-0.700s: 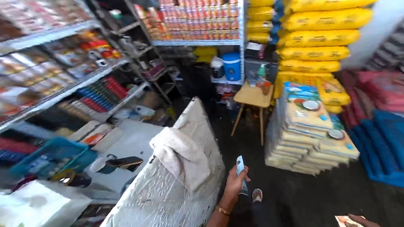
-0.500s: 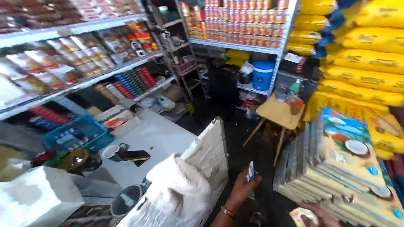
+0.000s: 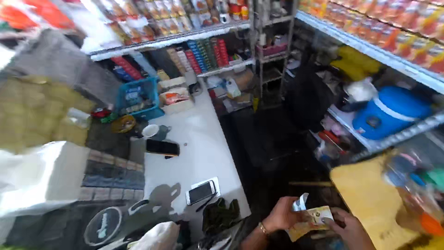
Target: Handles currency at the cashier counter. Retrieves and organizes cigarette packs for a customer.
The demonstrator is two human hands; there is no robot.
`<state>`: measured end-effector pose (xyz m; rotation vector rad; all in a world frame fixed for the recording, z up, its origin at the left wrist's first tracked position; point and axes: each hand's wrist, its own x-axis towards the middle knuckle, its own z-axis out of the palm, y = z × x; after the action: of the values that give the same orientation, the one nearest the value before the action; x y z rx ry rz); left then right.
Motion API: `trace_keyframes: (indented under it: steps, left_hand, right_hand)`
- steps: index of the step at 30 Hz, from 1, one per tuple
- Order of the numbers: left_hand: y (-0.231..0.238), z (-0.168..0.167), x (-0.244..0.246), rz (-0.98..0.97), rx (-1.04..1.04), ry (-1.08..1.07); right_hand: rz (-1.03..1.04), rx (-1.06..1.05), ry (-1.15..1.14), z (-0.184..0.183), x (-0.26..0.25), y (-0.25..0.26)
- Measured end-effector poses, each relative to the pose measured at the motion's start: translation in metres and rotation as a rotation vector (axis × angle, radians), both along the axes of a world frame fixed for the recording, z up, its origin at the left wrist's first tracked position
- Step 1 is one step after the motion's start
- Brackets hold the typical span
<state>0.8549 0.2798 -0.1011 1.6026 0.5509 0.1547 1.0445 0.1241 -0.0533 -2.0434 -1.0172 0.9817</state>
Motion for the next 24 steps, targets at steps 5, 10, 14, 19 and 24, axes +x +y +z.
trace_keyframes:
  steps: [5, 10, 14, 19, 24]
  left_hand:
    - [0.087, 0.014, -0.011, 0.396, -0.047, 0.110]
    - [0.143, -0.004, -0.045, 0.655, -0.128, 0.119]
    - [0.207, -0.027, -0.071, 0.816, -0.186, 0.001]
    - [0.334, -0.026, -0.109, 1.067, -0.129, -0.039]
    - [0.442, -0.018, -0.130, 1.224, -0.407, -0.237]
  right_hand:
    - [0.565, 0.225, -0.111, 0.000, 0.045, 0.183]
    - [1.246, 0.432, -0.131, -0.007, 0.006, 0.361]
    - [1.479, 0.459, -0.007, -0.029, -0.058, 0.474]
    - [1.431, 0.536, 0.099, -0.040, -0.128, 0.622]
    - [1.204, 0.164, 0.307, -0.058, -0.154, 0.776]
